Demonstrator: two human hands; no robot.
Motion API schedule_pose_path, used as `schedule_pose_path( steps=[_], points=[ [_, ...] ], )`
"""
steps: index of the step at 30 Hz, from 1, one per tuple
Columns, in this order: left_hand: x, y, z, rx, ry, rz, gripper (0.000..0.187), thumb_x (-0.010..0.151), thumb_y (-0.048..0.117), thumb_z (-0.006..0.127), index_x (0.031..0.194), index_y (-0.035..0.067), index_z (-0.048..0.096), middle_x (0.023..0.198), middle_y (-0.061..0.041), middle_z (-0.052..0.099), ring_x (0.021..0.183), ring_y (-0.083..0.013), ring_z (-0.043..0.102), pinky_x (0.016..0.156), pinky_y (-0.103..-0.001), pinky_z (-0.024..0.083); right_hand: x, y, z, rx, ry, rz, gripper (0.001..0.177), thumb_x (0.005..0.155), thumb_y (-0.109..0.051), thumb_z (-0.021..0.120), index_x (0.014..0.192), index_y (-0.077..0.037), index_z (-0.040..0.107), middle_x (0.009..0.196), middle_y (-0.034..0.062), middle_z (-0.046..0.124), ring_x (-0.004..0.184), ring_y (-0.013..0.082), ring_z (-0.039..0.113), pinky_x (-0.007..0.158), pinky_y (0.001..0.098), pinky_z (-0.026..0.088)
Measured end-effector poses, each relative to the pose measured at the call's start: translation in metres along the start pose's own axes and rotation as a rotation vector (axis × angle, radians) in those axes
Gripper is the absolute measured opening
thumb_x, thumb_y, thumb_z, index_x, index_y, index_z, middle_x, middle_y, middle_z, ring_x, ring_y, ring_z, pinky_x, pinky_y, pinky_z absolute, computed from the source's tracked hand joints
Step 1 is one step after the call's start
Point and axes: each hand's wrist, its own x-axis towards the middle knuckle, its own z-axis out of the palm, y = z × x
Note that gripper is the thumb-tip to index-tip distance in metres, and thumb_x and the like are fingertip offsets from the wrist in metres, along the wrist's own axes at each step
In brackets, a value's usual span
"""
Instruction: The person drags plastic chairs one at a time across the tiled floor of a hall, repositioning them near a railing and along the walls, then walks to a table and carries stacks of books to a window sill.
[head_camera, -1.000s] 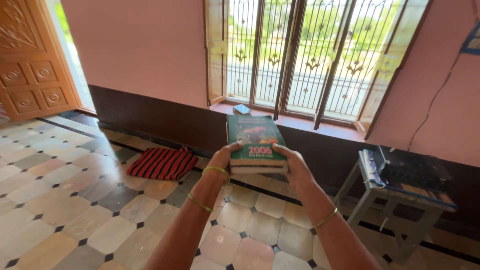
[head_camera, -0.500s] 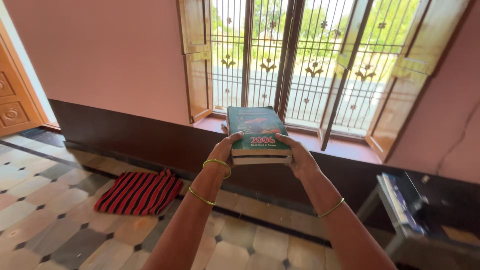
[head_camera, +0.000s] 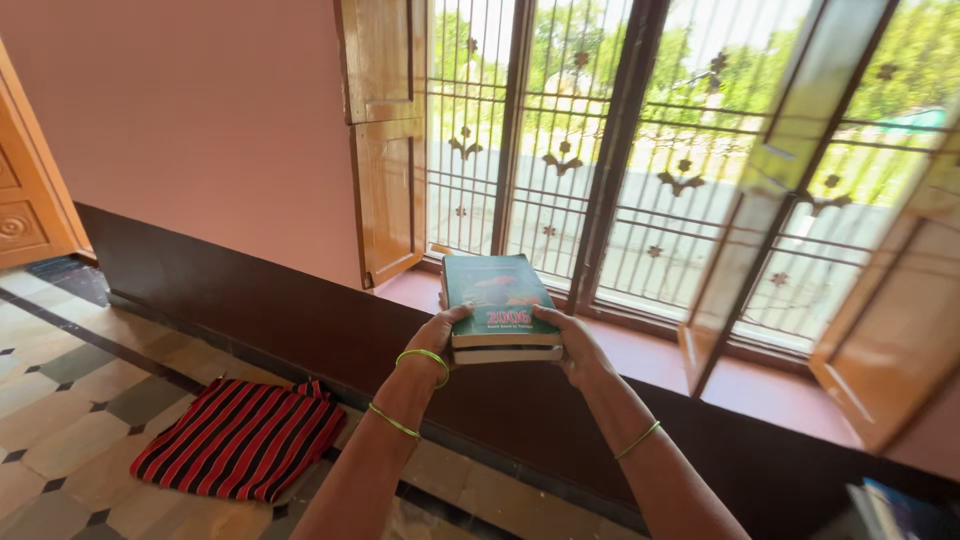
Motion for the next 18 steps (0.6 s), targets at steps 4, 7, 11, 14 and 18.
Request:
schedule_pose_path(
  steps=[4, 7, 11, 14, 18],
  points=[
    [0.087, 0.008, -0.022, -0.077, 0.034, -0.025, 0.050, 0.087, 0.032, 0.077, 0.121, -0.001, 0.060, 0.101, -0.015, 0.073, 0.084, -0.0241, 0.075, 0.069, -0.038, 0.066, 0.096, 0.015, -0.003, -0.006, -0.024, 0.007, 0.049, 0.087, -0.036, 0.074, 0.120, -0.001, 0.068, 0.101, 0.0094, 0.076, 0.083, 0.0203, 0.075, 0.074, 0.0363, 0.061],
    [0.151, 0.011, -0.042, 0.012, 0.093, -0.048, 0.047, 0.088, 0.034, 0.077, 0.119, 0.001, 0.063, 0.101, -0.015, 0.073, 0.084, -0.0246, 0.073, 0.068, -0.039, 0.063, 0.173, 0.027, -0.006, 0.027, -0.054, 0.070, 0.049, 0.088, -0.033, 0.073, 0.122, 0.002, 0.067, 0.104, 0.0119, 0.077, 0.087, 0.0225, 0.077, 0.080, 0.0362, 0.063],
    [0.234, 0.025, -0.066, -0.002, 0.024, -0.085, 0.041, 0.089, 0.030, 0.072, 0.119, 0.003, 0.063, 0.103, -0.013, 0.073, 0.089, -0.0268, 0.075, 0.073, -0.045, 0.065, 0.267, 0.042, -0.004, -0.019, -0.066, 0.102, 0.048, 0.088, -0.029, 0.069, 0.127, -0.001, 0.063, 0.107, 0.0125, 0.077, 0.093, 0.0228, 0.078, 0.085, 0.0358, 0.064],
    [0.296, 0.016, -0.086, -0.055, 0.015, -0.185, 0.036, 0.086, 0.024, 0.072, 0.117, 0.007, 0.065, 0.101, -0.008, 0.074, 0.091, -0.0243, 0.075, 0.077, -0.050, 0.063, 0.329, 0.058, -0.013, 0.077, -0.153, 0.191, 0.051, 0.088, -0.026, 0.069, 0.130, 0.001, 0.063, 0.108, 0.0133, 0.076, 0.092, 0.0252, 0.077, 0.083, 0.0360, 0.064],
    [0.382, -0.010, -0.115, 0.047, 0.082, -0.256, 0.028, 0.088, 0.019, 0.078, 0.113, 0.009, 0.070, 0.101, -0.007, 0.076, 0.094, -0.0218, 0.072, 0.081, -0.044, 0.057, 0.406, 0.089, -0.036, 0.084, -0.162, 0.277, 0.051, 0.082, -0.020, 0.067, 0.130, -0.006, 0.060, 0.106, 0.0140, 0.076, 0.091, 0.0279, 0.077, 0.081, 0.0412, 0.065]
  ],
)
